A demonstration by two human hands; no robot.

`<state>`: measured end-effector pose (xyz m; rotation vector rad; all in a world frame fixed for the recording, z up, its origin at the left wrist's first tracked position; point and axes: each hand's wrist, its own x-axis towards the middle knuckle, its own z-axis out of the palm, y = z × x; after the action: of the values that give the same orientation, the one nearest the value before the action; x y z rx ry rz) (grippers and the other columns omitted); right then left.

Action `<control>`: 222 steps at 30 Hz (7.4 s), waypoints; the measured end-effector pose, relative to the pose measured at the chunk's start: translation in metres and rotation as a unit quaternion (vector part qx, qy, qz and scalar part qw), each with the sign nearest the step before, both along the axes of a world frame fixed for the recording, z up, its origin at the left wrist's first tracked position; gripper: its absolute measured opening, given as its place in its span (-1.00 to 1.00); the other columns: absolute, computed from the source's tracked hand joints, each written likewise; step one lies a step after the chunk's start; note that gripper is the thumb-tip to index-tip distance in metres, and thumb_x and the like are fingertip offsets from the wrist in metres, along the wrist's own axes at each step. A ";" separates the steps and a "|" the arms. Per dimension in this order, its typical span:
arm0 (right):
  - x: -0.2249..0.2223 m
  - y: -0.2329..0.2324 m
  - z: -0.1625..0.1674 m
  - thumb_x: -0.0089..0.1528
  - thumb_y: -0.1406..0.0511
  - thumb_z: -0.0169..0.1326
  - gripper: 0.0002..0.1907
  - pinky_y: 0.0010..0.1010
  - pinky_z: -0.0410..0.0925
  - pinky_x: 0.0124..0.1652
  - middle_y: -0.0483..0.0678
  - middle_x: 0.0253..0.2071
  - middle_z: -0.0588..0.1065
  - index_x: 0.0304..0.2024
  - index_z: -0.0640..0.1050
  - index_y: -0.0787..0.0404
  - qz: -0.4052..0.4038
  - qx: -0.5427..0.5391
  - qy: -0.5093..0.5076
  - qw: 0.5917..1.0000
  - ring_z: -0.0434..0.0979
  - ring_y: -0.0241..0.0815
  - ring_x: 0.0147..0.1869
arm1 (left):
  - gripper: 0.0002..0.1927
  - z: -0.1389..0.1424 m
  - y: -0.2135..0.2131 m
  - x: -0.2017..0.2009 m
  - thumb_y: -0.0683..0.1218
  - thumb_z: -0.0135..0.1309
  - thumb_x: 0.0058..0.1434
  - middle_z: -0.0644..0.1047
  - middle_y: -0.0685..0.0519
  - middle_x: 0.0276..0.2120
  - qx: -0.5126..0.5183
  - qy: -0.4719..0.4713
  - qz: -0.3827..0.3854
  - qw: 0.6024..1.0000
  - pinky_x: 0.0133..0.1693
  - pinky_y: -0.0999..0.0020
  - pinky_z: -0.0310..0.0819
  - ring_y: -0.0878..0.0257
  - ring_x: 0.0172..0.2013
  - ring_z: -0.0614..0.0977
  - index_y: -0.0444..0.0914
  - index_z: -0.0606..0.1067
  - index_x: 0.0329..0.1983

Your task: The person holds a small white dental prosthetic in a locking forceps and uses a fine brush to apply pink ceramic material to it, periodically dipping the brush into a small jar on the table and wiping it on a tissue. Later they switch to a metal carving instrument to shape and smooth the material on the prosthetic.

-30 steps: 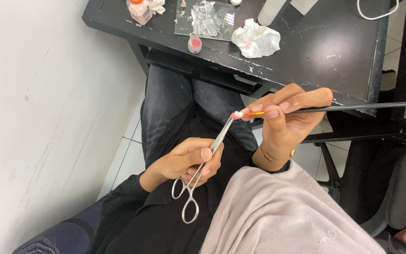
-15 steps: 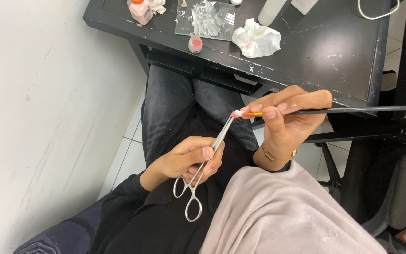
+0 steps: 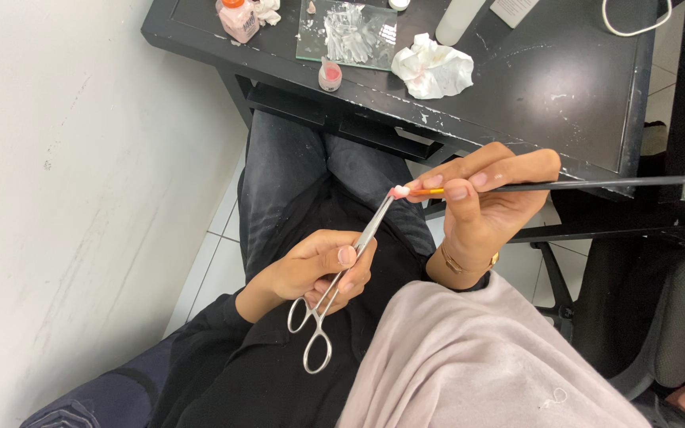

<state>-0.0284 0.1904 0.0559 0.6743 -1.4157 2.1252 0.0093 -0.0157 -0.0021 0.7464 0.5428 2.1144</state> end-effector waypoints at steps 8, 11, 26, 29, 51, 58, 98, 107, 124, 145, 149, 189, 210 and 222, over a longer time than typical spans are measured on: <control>-0.006 0.004 -0.005 0.37 0.38 0.27 -0.66 -0.19 0.67 -0.34 0.11 -0.42 0.48 -0.15 0.30 0.26 0.003 0.024 0.040 0.999 0.70 0.02 -0.33 | -0.57 0.000 0.001 0.000 0.09 -0.22 0.61 0.19 0.20 -0.63 -0.013 0.000 0.007 1.000 -0.67 0.57 0.12 0.50 -0.69 0.18 -0.29 0.31 -0.32; -0.006 0.004 -0.004 0.37 0.37 0.27 -0.65 -0.18 0.67 -0.34 0.11 -0.42 0.48 -0.14 0.30 0.26 0.011 0.015 0.037 0.999 0.69 0.03 -0.34 | -0.56 -0.001 0.002 -0.002 0.09 -0.22 0.60 0.19 0.20 -0.65 0.005 0.006 0.002 1.000 -0.68 0.58 0.13 0.50 -0.71 0.19 -0.28 0.30 -0.33; -0.007 0.005 -0.006 0.37 0.40 0.24 -0.69 -0.15 0.67 -0.28 0.13 -0.37 0.50 -0.12 0.30 0.26 0.022 0.024 0.060 0.998 0.71 0.04 -0.28 | -0.57 0.002 -0.001 0.001 0.09 -0.23 0.61 0.19 0.19 -0.63 -0.013 0.000 0.008 1.000 -0.66 0.57 0.09 0.51 -0.68 0.17 -0.29 0.30 -0.31; -0.006 0.005 -0.006 0.37 0.40 0.24 -0.69 -0.15 0.68 -0.29 0.12 -0.38 0.50 -0.12 0.30 0.26 0.026 0.013 0.053 0.998 0.71 0.04 -0.28 | -0.57 0.001 0.000 0.001 0.09 -0.22 0.61 0.19 0.19 -0.62 0.002 -0.012 -0.004 1.000 -0.66 0.58 0.09 0.51 -0.68 0.17 -0.29 0.30 -0.31; -0.006 0.003 -0.009 0.34 0.40 0.25 -0.68 -0.19 0.68 -0.27 0.13 -0.36 0.51 -0.13 0.31 0.28 0.009 0.017 0.066 0.998 0.71 0.03 -0.26 | -0.58 0.003 -0.004 0.002 0.10 -0.23 0.61 0.21 0.18 -0.61 -0.043 0.012 0.016 0.999 -0.65 0.56 0.10 0.50 -0.68 0.17 -0.28 0.32 -0.28; -0.006 0.002 -0.006 0.35 0.39 0.26 -0.68 -0.17 0.69 -0.28 0.14 -0.37 0.51 -0.12 0.31 0.26 0.016 0.017 0.065 0.998 0.71 0.04 -0.27 | -0.58 0.003 -0.003 0.003 0.10 -0.24 0.61 0.22 0.18 -0.61 -0.036 0.021 0.023 0.999 -0.65 0.56 0.10 0.49 -0.69 0.17 -0.28 0.32 -0.28; -0.013 0.004 -0.015 0.34 0.40 0.22 -0.68 -0.14 0.69 -0.31 0.08 -0.36 0.48 -0.14 0.28 0.25 0.020 -0.002 0.099 0.995 0.71 0.03 -0.27 | -0.56 -0.008 0.005 -0.001 0.14 -0.26 0.61 0.15 0.22 -0.64 0.082 -0.062 -0.059 0.993 -0.62 0.53 -0.02 0.48 -0.65 0.12 -0.21 0.30 -0.34; -0.019 0.008 -0.018 0.35 0.39 0.21 -0.68 -0.18 0.68 -0.31 0.07 -0.31 0.49 -0.13 0.27 0.24 0.008 0.007 0.121 0.993 0.72 0.01 -0.27 | -0.56 -0.012 0.014 -0.006 0.13 -0.31 0.61 0.15 0.20 -0.67 0.143 -0.082 -0.089 0.982 -0.64 0.51 0.03 0.43 -0.68 0.13 -0.19 0.27 -0.35; -0.014 0.004 -0.020 0.35 0.37 0.22 -0.66 -0.22 0.69 -0.33 0.04 -0.30 0.45 -0.12 0.26 0.22 -0.053 0.022 0.142 0.988 0.71 -0.03 -0.31 | -0.58 -0.013 0.017 -0.007 0.11 -0.35 0.62 0.15 0.20 -0.65 0.167 -0.090 -0.112 0.975 -0.62 0.53 0.07 0.42 -0.65 0.14 -0.17 0.27 -0.34; -0.013 -0.001 -0.021 0.34 0.38 0.23 -0.62 -0.18 0.70 -0.29 0.02 -0.31 0.44 -0.14 0.21 0.23 -0.104 0.025 0.155 0.982 0.70 -0.05 -0.29 | -0.57 -0.016 0.024 -0.009 0.10 -0.38 0.61 0.16 0.19 -0.65 0.224 -0.114 -0.140 0.958 -0.63 0.56 0.13 0.43 -0.66 0.15 -0.18 0.28 -0.34; -0.012 -0.001 -0.023 0.34 0.38 0.23 -0.62 -0.19 0.69 -0.29 0.04 -0.30 0.44 -0.14 0.22 0.23 -0.106 0.027 0.154 0.982 0.70 -0.04 -0.29 | -0.58 -0.018 0.024 -0.009 0.10 -0.39 0.61 0.16 0.20 -0.65 0.225 -0.115 -0.142 0.957 -0.62 0.56 0.14 0.43 -0.66 0.15 -0.17 0.29 -0.34; -0.010 -0.001 -0.009 0.41 0.29 0.23 -0.63 -0.25 0.65 -0.41 0.09 -0.39 0.46 -0.08 0.25 0.20 -0.021 -0.006 0.058 0.998 0.65 -0.07 -0.42 | -0.65 -0.004 0.018 -0.005 0.06 -0.25 0.60 0.24 0.14 -0.50 0.153 -0.095 -0.102 0.978 -0.45 0.40 0.59 0.40 -0.53 0.29 -0.25 0.34 -0.24; -0.015 -0.001 -0.017 0.37 0.23 0.21 -0.60 -0.30 0.63 -0.49 0.15 -0.37 0.49 -0.08 0.23 0.22 -0.031 -0.024 0.094 0.995 0.66 -0.01 -0.44 | -0.63 -0.002 0.013 0.001 0.07 -0.19 0.59 0.23 0.12 -0.44 0.082 -0.080 -0.026 0.993 -0.46 0.29 0.66 0.41 -0.48 0.40 -0.33 0.32 -0.20; -0.015 -0.001 -0.017 0.37 0.24 0.21 -0.60 -0.29 0.63 -0.47 0.16 -0.35 0.51 -0.08 0.22 0.22 -0.032 -0.025 0.090 0.995 0.65 -0.01 -0.47 | -0.64 -0.003 0.011 0.002 0.07 -0.18 0.60 0.21 0.14 -0.44 0.041 -0.050 -0.002 0.998 -0.45 0.30 0.65 0.43 -0.51 0.36 -0.33 0.32 -0.17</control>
<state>-0.0433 0.1895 0.0390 0.7700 -1.2654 1.9890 0.0113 -0.0042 -0.0047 0.6817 0.4027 2.1687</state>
